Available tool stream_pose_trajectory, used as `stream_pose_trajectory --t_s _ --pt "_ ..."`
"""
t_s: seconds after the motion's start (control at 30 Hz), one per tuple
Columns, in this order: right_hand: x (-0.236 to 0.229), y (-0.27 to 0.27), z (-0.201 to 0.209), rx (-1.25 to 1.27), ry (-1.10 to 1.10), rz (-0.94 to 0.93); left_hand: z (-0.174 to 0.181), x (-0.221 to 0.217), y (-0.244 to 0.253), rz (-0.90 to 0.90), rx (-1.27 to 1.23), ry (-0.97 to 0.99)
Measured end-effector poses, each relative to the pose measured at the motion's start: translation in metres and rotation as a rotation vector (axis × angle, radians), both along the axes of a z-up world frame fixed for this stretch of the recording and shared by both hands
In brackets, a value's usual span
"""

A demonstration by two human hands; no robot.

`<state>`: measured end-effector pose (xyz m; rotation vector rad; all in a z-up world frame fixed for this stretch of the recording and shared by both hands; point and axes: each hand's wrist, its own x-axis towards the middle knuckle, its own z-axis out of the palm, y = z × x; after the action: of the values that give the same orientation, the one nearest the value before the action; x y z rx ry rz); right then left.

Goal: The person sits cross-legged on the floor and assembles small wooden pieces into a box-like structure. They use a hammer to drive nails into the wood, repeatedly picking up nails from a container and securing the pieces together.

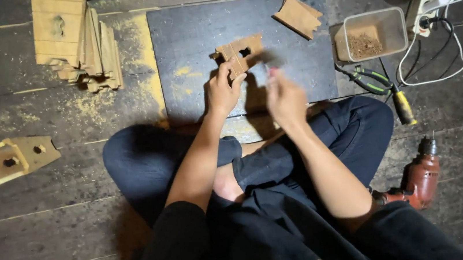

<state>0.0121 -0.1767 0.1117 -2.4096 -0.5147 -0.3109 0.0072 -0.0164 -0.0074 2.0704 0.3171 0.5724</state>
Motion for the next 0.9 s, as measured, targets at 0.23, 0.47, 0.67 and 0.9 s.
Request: stream_pose_trajectory --t_s 0.23,0.47,0.67,0.9 --pt "0.019 -0.028 -0.028 0.108 -0.004 -0.010 -0.004 -0.004 0.002 0.012 -0.006 0.055" --pt "0.020 -0.025 -0.018 0.218 -0.019 0.030 -0.018 0.003 0.006 0.009 0.054 0.169" --pt "0.035 -0.043 -0.020 0.148 0.256 -0.100 0.018 0.011 0.003 -0.062 -0.041 0.158" --pt "0.050 -0.082 0.023 -0.412 0.380 -0.217 0.111 -0.015 0.015 0.011 -0.168 0.339"
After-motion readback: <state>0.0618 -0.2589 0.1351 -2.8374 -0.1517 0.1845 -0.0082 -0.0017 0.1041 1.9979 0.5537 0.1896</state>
